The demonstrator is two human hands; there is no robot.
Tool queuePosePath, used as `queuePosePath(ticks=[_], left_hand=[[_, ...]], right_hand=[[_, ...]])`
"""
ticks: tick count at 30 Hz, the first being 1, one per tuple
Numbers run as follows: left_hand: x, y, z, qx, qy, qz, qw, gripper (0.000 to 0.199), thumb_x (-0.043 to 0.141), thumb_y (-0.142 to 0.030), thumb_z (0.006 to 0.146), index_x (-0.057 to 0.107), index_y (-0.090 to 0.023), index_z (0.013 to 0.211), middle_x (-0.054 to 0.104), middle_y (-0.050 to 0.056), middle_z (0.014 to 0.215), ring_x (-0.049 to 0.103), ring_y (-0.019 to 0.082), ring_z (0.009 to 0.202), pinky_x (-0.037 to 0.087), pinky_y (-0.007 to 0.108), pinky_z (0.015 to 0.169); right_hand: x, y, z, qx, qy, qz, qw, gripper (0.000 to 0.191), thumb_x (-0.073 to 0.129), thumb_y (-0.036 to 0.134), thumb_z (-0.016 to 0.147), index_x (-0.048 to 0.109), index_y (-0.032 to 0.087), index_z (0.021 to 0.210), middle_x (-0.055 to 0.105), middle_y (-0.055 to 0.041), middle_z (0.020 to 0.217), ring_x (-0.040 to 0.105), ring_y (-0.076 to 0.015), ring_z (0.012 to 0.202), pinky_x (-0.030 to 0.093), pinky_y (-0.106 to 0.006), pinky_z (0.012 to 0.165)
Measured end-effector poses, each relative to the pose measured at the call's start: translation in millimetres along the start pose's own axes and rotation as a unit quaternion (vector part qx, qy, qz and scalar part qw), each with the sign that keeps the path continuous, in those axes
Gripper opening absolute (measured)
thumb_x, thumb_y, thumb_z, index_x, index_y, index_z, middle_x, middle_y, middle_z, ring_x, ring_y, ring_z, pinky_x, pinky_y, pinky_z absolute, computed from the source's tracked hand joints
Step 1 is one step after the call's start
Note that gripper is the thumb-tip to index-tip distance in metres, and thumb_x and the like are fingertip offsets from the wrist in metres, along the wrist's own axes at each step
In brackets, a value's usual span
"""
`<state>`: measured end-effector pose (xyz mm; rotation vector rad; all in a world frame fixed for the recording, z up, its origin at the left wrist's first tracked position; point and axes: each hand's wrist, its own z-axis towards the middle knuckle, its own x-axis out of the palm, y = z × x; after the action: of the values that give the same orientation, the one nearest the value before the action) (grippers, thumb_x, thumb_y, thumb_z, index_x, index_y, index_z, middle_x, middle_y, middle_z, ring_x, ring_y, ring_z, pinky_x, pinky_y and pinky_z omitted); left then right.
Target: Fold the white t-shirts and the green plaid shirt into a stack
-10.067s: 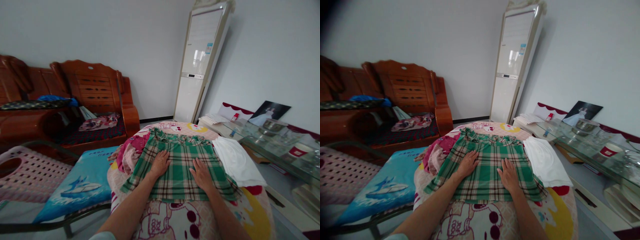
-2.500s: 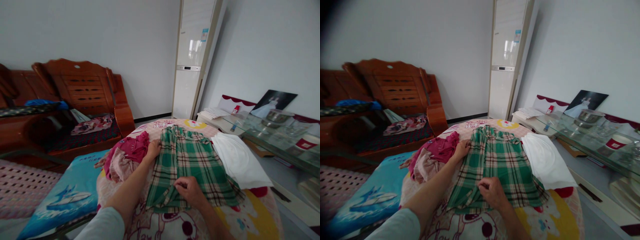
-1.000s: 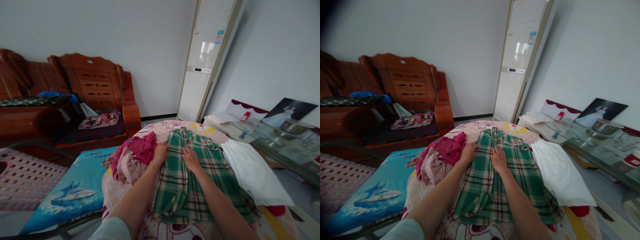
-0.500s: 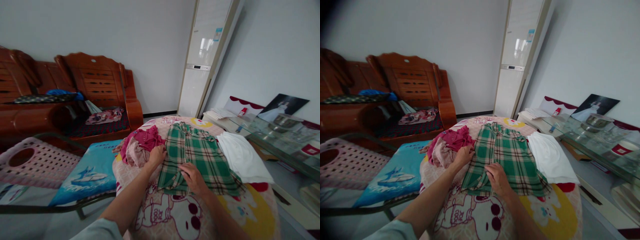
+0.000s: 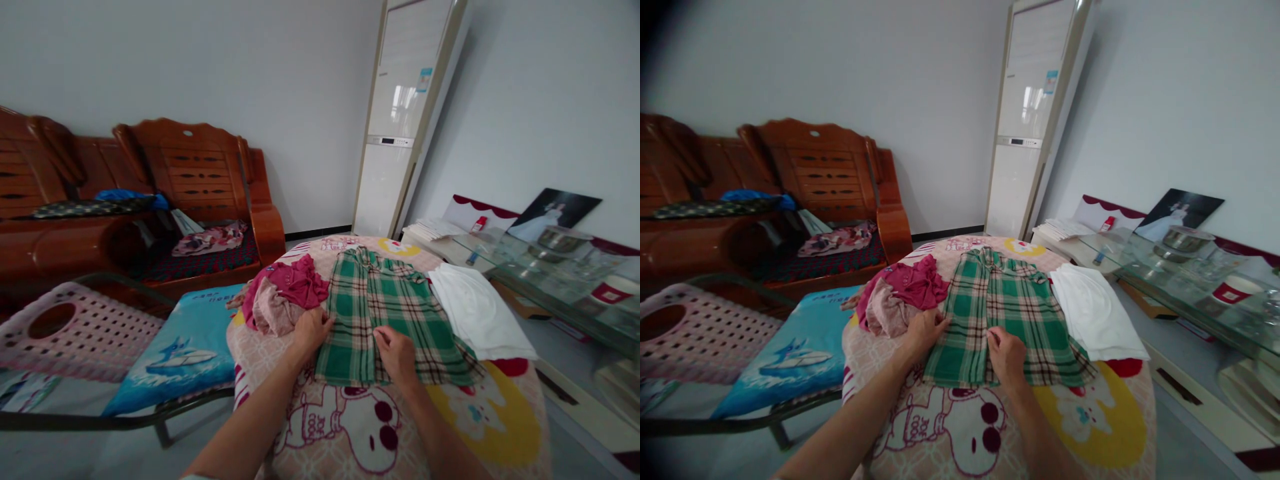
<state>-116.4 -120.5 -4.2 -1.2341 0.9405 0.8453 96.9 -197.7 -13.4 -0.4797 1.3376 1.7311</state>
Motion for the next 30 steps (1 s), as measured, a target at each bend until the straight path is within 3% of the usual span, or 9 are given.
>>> queuePosePath(ticks=[5,12,14,16,19,21,24,27,30], left_hand=[[0.3,-1,-1,-0.016,-0.004,0.025,1.000,0.023,0.051,-0.036,0.089,0.066,-0.018,0.087,0.070,0.009,0.087,0.066,0.021,0.089,0.045,0.027,0.073],[-11.9,2,-4,-0.052,0.001,0.046,0.998,0.019,0.050,-0.028,0.088,0.065,-0.017,0.091,0.069,0.010,0.089,0.066,0.023,0.089,0.048,0.030,0.075],[-10.9,-3,-4,0.001,-0.035,0.031,0.999,0.020,0.050,-0.021,0.087,0.062,-0.016,0.102,0.068,0.010,0.098,0.064,0.022,0.096,0.048,0.030,0.081],[-7.0,-14,1,0.097,-0.059,-0.004,0.993,0.030,0.049,-0.015,0.087,0.057,-0.017,0.115,0.065,0.010,0.113,0.060,0.020,0.108,0.046,0.030,0.092],[4.0,-33,16,0.235,-0.032,-0.051,0.970,0.040,0.047,-0.020,0.091,0.049,-0.020,0.131,0.056,0.009,0.132,0.049,0.017,0.124,0.039,0.029,0.105],[13.9,-40,30,0.278,-0.002,-0.046,0.959,0.046,0.047,-0.028,0.092,0.042,-0.020,0.138,0.048,0.009,0.141,0.042,0.019,0.132,0.035,0.034,0.110],[28.2,-34,54,0.243,0.001,0.007,0.970,0.051,0.048,-0.036,0.092,0.041,-0.020,0.140,0.042,0.012,0.147,0.034,0.026,0.138,0.029,0.045,0.112],[35.1,-24,71,0.201,-0.007,0.041,0.979,0.049,0.046,-0.038,0.093,0.044,-0.018,0.138,0.041,0.014,0.147,0.032,0.027,0.139,0.026,0.045,0.113],[33.7,-30,78,0.182,0.001,0.046,0.982,0.053,0.047,-0.041,0.092,0.043,-0.016,0.140,0.038,0.017,0.148,0.032,0.029,0.139,0.028,0.046,0.112]], right_hand=[[5,2,-4,-0.021,0.090,-0.142,0.986,0.026,0.055,0.037,0.085,0.072,0.028,0.102,0.075,-0.0043,0.078,0.069,-0.0200,0.072,0.045,-0.027,0.064],[0,-1,-6,-0.054,0.116,-0.142,0.982,0.040,0.058,0.049,0.084,0.067,0.029,0.117,0.074,-0.0035,0.073,0.069,-0.0202,0.070,0.046,-0.028,0.065],[-2,1,-6,-0.067,0.132,-0.136,0.979,0.046,0.059,0.053,0.082,0.065,0.028,0.120,0.074,-0.0045,0.074,0.069,-0.0216,0.071,0.047,-0.029,0.066],[-5,3,-6,-0.084,0.146,-0.149,0.974,0.052,0.059,0.057,0.081,0.064,0.027,0.123,0.075,-0.0068,0.078,0.070,-0.0237,0.074,0.047,-0.031,0.067],[-6,7,-7,-0.107,0.163,-0.189,0.962,0.058,0.055,0.062,0.082,0.061,0.025,0.126,0.075,-0.0094,0.080,0.070,-0.0253,0.077,0.047,-0.032,0.068],[-5,9,-8,-0.115,0.170,-0.209,0.956,0.059,0.052,0.063,0.083,0.060,0.025,0.128,0.074,-0.0104,0.080,0.070,-0.0252,0.077,0.046,-0.031,0.068],[-5,8,-9,-0.124,0.175,-0.214,0.953,0.062,0.049,0.065,0.084,0.058,0.023,0.129,0.074,-0.0119,0.081,0.069,-0.0258,0.077,0.046,-0.032,0.068],[-5,7,-10,-0.126,0.179,-0.206,0.954,0.065,0.049,0.068,0.082,0.059,0.024,0.129,0.074,-0.0112,0.080,0.069,-0.0260,0.077,0.046,-0.032,0.069],[-6,8,-9,-0.121,0.185,-0.203,0.954,0.065,0.050,0.070,0.080,0.060,0.025,0.127,0.074,-0.0105,0.080,0.069,-0.0255,0.077,0.045,-0.032,0.069]])
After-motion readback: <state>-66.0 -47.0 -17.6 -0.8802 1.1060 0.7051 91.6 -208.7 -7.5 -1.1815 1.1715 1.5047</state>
